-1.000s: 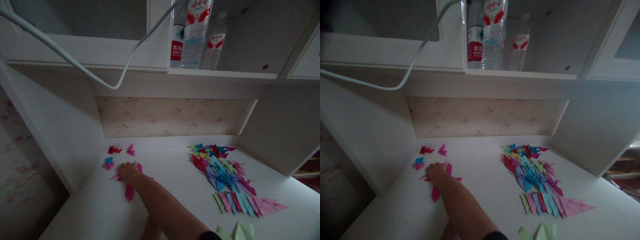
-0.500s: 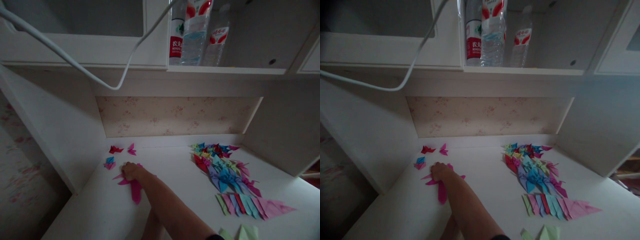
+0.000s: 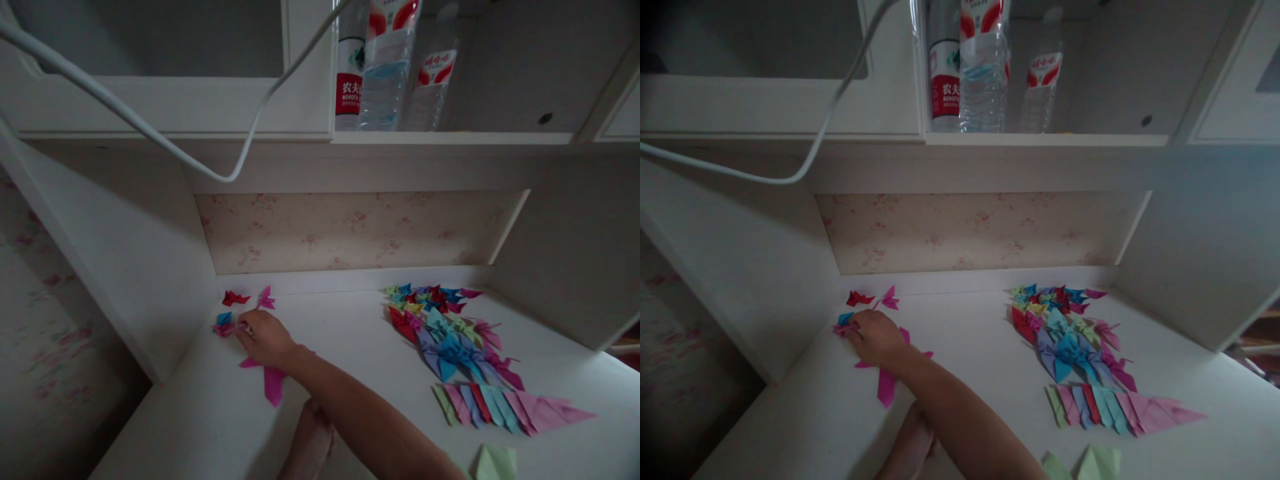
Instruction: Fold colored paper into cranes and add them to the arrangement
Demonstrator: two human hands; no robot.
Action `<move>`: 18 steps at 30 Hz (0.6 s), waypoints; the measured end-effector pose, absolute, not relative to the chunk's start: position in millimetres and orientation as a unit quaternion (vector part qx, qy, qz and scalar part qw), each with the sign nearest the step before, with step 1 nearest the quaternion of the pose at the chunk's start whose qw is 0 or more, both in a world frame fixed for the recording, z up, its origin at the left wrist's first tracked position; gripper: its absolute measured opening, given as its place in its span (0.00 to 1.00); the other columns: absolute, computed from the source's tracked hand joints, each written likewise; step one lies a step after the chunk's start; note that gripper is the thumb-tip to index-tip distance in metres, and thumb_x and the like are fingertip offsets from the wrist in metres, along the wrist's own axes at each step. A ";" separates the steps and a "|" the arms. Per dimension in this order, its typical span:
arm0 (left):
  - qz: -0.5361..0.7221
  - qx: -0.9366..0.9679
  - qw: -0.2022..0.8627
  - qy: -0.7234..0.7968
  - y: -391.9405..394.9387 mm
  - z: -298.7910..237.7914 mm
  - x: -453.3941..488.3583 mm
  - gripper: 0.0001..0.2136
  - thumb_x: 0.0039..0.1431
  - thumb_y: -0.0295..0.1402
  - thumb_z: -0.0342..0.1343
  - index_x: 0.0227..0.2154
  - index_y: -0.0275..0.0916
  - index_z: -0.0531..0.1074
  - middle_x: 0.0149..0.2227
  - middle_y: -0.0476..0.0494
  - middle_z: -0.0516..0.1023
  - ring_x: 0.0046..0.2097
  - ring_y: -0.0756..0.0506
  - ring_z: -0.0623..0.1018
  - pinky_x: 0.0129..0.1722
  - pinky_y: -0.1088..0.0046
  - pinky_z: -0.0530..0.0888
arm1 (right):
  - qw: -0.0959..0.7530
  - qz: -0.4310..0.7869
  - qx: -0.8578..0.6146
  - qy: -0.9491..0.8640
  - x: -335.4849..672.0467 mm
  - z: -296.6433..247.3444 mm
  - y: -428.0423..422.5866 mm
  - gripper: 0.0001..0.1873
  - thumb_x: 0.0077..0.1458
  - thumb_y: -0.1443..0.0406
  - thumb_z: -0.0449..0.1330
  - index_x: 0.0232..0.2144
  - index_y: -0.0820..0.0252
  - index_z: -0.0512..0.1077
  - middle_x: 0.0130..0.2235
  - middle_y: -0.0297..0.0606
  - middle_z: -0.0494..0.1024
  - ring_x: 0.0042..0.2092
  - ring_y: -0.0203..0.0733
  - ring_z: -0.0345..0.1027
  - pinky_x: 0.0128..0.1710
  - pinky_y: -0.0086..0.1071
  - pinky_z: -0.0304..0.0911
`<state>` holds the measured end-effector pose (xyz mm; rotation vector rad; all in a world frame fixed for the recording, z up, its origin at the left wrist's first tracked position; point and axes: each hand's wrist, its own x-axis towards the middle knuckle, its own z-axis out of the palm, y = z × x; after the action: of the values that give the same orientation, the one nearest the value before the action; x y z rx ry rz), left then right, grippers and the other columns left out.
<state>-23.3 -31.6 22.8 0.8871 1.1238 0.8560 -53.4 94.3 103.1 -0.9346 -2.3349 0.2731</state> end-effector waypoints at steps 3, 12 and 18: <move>0.388 0.377 0.671 0.507 -16.8 12.2 -19.0 0.14 0.56 0.43 0.55 0.24 0.36 0.69 0.19 0.52 0.68 0.18 0.53 0.67 0.17 0.79 0.63 | 0.481 0.263 -0.346 -0.762 -14.8 110.8 56.1 0.13 0.55 0.55 0.58 0.35 0.59 0.68 0.34 0.33 0.72 0.36 0.36 0.65 0.38 0.28 0.61; 0.558 0.258 0.683 0.393 -17.0 25.4 -33.8 0.17 0.48 0.48 0.59 0.28 0.37 0.67 0.16 0.61 0.55 0.13 0.60 0.50 0.14 0.82 0.45 | 0.709 0.580 -0.295 -0.272 92.0 68.5 -23.4 0.16 0.46 0.65 0.66 0.39 0.56 0.69 0.31 0.29 0.69 0.23 0.29 0.58 0.18 0.22 0.52; 0.545 0.312 0.669 0.398 -27.1 32.1 -30.0 0.19 0.52 0.50 0.55 0.35 0.38 0.70 0.18 0.57 0.63 0.15 0.59 0.55 0.14 0.82 0.49 | 0.706 0.630 -0.283 -0.157 101.3 31.5 -27.5 0.15 0.44 0.65 0.68 0.36 0.56 0.70 0.25 0.28 0.71 0.26 0.33 0.66 0.25 0.24 0.62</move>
<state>-30.0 -27.1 32.1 0.7027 0.8974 1.2297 101.3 -27.5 31.5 -0.6285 -0.3494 1.4000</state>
